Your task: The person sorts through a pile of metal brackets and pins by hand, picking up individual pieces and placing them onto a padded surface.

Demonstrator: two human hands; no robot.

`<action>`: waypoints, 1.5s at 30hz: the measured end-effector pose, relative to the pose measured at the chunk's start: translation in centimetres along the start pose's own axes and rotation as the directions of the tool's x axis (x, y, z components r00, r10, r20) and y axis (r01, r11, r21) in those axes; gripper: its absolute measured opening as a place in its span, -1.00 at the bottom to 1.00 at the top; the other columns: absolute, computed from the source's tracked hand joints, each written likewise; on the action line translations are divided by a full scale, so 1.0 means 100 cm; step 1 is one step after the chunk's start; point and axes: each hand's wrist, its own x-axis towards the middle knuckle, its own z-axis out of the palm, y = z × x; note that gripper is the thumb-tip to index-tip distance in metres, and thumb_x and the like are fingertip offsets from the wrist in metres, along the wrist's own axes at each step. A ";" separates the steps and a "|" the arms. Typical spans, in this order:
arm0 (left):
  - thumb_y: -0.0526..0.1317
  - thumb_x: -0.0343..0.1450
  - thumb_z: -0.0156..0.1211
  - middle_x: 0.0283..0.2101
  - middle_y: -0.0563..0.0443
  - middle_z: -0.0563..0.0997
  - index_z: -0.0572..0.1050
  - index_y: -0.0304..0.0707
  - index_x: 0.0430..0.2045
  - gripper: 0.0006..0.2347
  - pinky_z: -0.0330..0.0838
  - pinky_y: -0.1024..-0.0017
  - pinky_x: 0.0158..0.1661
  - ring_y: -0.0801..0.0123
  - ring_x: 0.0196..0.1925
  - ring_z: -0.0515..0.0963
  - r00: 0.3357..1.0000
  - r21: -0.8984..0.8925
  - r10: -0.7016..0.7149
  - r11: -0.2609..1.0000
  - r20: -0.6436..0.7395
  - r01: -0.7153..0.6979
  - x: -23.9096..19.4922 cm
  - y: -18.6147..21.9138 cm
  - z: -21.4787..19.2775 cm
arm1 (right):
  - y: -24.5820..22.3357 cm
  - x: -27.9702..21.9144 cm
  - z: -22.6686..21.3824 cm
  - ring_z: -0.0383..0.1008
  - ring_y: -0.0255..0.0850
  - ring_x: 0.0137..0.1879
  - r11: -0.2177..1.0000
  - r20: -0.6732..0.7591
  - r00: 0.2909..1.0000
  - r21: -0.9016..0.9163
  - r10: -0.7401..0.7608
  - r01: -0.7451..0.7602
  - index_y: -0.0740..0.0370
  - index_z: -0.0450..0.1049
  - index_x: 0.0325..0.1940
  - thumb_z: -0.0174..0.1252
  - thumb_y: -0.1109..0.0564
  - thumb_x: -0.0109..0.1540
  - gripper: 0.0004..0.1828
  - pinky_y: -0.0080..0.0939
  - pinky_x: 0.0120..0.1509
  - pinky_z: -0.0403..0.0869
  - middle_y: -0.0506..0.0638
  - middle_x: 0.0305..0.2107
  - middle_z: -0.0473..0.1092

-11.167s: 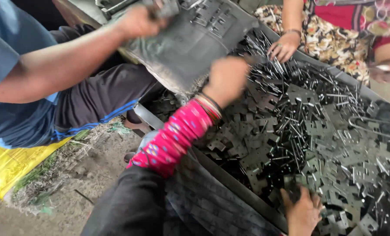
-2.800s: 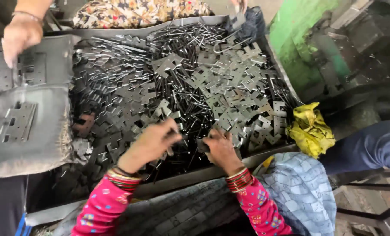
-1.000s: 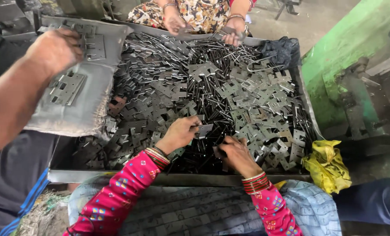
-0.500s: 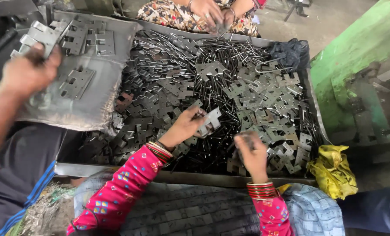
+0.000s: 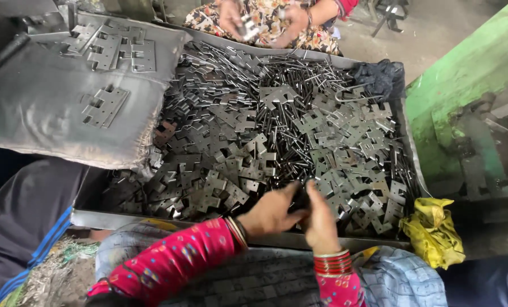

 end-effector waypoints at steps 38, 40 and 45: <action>-0.34 0.34 0.19 -0.38 -0.17 0.67 0.66 0.00 -0.15 -0.74 0.51 0.06 -0.32 -0.05 -0.32 0.67 0.635 0.605 0.041 0.358 -0.771 0.712 -0.047 -0.175 -0.354 | -0.005 0.067 -0.116 0.44 0.15 0.15 -0.394 0.315 0.592 -0.919 -0.741 -0.005 0.02 0.59 0.03 0.29 -0.21 0.24 -0.60 0.26 0.13 0.39 0.03 0.01 0.52; -0.33 0.34 0.18 -0.33 -0.18 0.68 0.65 0.01 -0.13 -0.73 0.50 0.04 -0.27 -0.07 -0.26 0.67 0.584 0.556 0.005 0.310 -0.812 0.771 -0.060 -0.190 -0.360 | -0.003 0.066 -0.116 0.44 0.15 0.14 -0.399 0.307 0.592 -0.917 -0.745 -0.026 0.03 0.58 0.03 0.29 -0.21 0.25 -0.60 0.26 0.12 0.39 0.05 0.01 0.51; -0.29 0.30 0.18 -0.06 -0.20 0.66 0.63 -0.06 -0.10 -0.71 0.25 -0.10 -0.08 -0.11 0.06 0.53 0.494 0.497 0.078 0.246 -0.866 0.832 -0.072 -0.222 -0.361 | 0.001 0.066 -0.115 0.42 0.12 0.14 -0.418 0.341 0.551 -0.908 -0.762 -0.016 0.02 0.59 -0.02 0.29 -0.19 0.24 -0.64 0.28 0.15 0.37 0.02 -0.06 0.50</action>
